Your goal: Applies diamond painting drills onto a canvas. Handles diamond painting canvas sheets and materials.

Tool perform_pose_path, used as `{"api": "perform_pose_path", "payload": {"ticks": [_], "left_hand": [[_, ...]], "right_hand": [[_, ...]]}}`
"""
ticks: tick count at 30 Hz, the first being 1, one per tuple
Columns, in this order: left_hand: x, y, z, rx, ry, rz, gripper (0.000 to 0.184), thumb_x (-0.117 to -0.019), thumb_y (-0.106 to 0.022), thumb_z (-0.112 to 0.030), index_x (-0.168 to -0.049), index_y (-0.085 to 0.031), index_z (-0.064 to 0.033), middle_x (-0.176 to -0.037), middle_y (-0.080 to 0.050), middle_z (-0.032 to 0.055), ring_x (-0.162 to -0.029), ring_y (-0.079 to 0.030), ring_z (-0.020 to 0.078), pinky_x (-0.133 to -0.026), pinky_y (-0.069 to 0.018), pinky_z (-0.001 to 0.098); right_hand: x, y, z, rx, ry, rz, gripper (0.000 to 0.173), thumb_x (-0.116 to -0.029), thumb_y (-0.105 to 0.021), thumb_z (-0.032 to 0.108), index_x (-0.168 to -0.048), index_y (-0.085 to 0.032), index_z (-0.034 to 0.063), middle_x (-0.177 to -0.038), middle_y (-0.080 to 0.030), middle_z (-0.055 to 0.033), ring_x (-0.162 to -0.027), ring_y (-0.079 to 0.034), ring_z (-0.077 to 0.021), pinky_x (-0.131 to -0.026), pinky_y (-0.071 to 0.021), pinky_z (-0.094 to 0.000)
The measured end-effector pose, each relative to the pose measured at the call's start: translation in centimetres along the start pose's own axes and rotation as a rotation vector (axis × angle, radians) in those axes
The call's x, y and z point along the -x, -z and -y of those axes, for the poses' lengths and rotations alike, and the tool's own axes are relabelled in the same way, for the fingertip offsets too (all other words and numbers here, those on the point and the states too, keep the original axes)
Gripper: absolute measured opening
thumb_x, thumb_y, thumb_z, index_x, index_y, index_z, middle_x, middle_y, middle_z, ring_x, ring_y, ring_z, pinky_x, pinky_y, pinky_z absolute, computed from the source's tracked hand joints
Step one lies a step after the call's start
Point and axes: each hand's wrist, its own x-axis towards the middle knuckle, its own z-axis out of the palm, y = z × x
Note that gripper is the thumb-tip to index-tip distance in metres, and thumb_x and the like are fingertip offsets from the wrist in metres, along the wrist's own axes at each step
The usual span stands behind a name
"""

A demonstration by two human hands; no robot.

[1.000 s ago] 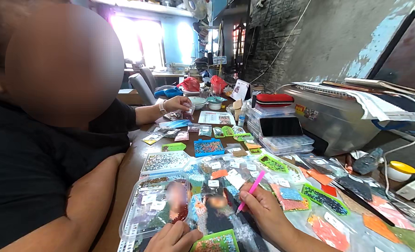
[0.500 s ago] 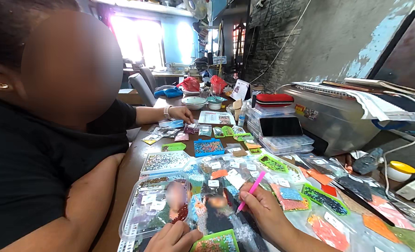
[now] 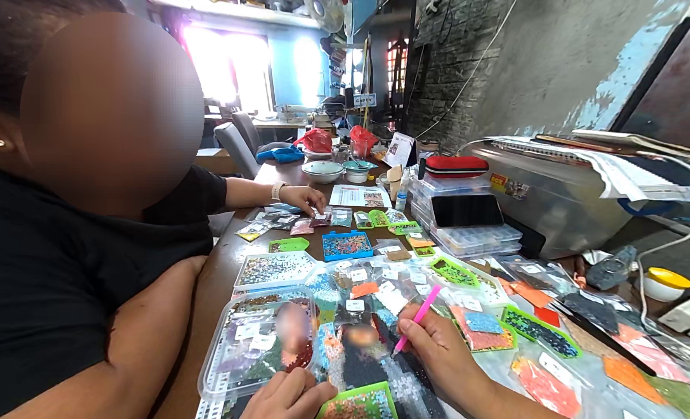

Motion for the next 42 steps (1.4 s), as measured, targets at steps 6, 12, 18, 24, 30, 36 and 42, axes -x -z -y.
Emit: {"api": "perform_pose_path", "payload": {"ticks": [6,12,18,24,30,36,42], "left_hand": [[0.04,-0.01,-0.05,-0.001,-0.003,-0.005,0.048,-0.0902,-0.076,-0.033,-0.127,-0.069,-0.0032,-0.111,-0.066,0.0259,-0.099,-0.063,0.0445,-0.087,-0.051,0.0574],[0.04,0.07,-0.09,0.005,-0.005,0.0,0.048,-0.0899,-0.076,-0.032,-0.128,-0.069,-0.0028,-0.111,-0.066,0.0266,-0.1,-0.063,0.045,-0.087,-0.0508,0.0579],[0.05,0.02,-0.09,0.004,0.006,0.001,0.048,-0.0901,-0.076,-0.032,-0.128,-0.069,-0.0033,-0.111,-0.066,0.0259,-0.101,-0.063,0.0448,-0.088,-0.0508,0.0576],[0.02,0.04,-0.07,-0.004,0.002,0.002,0.048,-0.0902,-0.076,-0.033,-0.128,-0.069,-0.0036,-0.111,-0.066,0.0256,-0.1,-0.063,0.044,-0.087,-0.0509,0.057],[0.02,-0.03,-0.02,-0.004,0.001,-0.004,0.048,-0.0901,-0.076,-0.033,-0.128,-0.069,-0.0033,-0.111,-0.066,0.0255,-0.1,-0.063,0.0442,-0.088,-0.0509,0.0569],[0.02,-0.02,0.02,-0.004,-0.003,0.0,0.048,-0.0902,-0.076,-0.033,-0.128,-0.069,-0.0034,-0.111,-0.066,0.0254,-0.101,-0.063,0.0442,-0.087,-0.0508,0.0573],[0.03,-0.06,0.04,-0.009,-0.012,-0.013,0.048,-0.0902,-0.076,-0.032,-0.127,-0.069,-0.0032,-0.111,-0.066,0.0258,-0.1,-0.064,0.0444,-0.086,-0.0512,0.0574]], "right_hand": [[0.0,0.03,-0.1,0.014,0.016,0.003,0.023,-0.1027,-0.046,0.02,-0.089,-0.063,0.0118,-0.071,-0.056,0.0103,-0.061,-0.051,0.0044,-0.057,-0.0428,-0.0145],[-0.02,-0.02,-0.14,0.021,0.023,0.004,0.023,-0.1025,-0.046,0.02,-0.089,-0.063,0.0118,-0.072,-0.056,0.0098,-0.061,-0.051,0.0044,-0.057,-0.0431,-0.0144],[-0.01,0.01,-0.01,0.034,0.014,0.001,0.022,-0.1023,-0.046,0.02,-0.09,-0.063,0.0116,-0.073,-0.057,0.0096,-0.062,-0.053,0.0042,-0.058,-0.0442,-0.0142],[-0.04,0.0,-0.03,0.044,0.025,0.008,0.022,-0.1019,-0.047,0.019,-0.089,-0.063,0.0115,-0.072,-0.056,0.0095,-0.062,-0.052,0.0041,-0.058,-0.0439,-0.0145],[-0.04,0.0,-0.11,0.063,0.039,0.016,0.022,-0.1025,-0.046,0.02,-0.089,-0.062,0.0119,-0.071,-0.055,0.0094,-0.061,-0.051,0.0043,-0.057,-0.0425,-0.0144],[-0.07,0.04,-0.02,0.085,0.038,0.013,0.023,-0.102,-0.046,0.02,-0.089,-0.063,0.011,-0.072,-0.056,0.0089,-0.062,-0.051,0.0044,-0.057,-0.0428,-0.0143],[-0.08,0.02,-0.09,0.079,0.044,0.011,0.023,-0.1019,-0.046,0.019,-0.089,-0.063,0.0101,-0.072,-0.056,0.0083,-0.063,-0.052,0.0039,-0.058,-0.0435,-0.0147]]}}
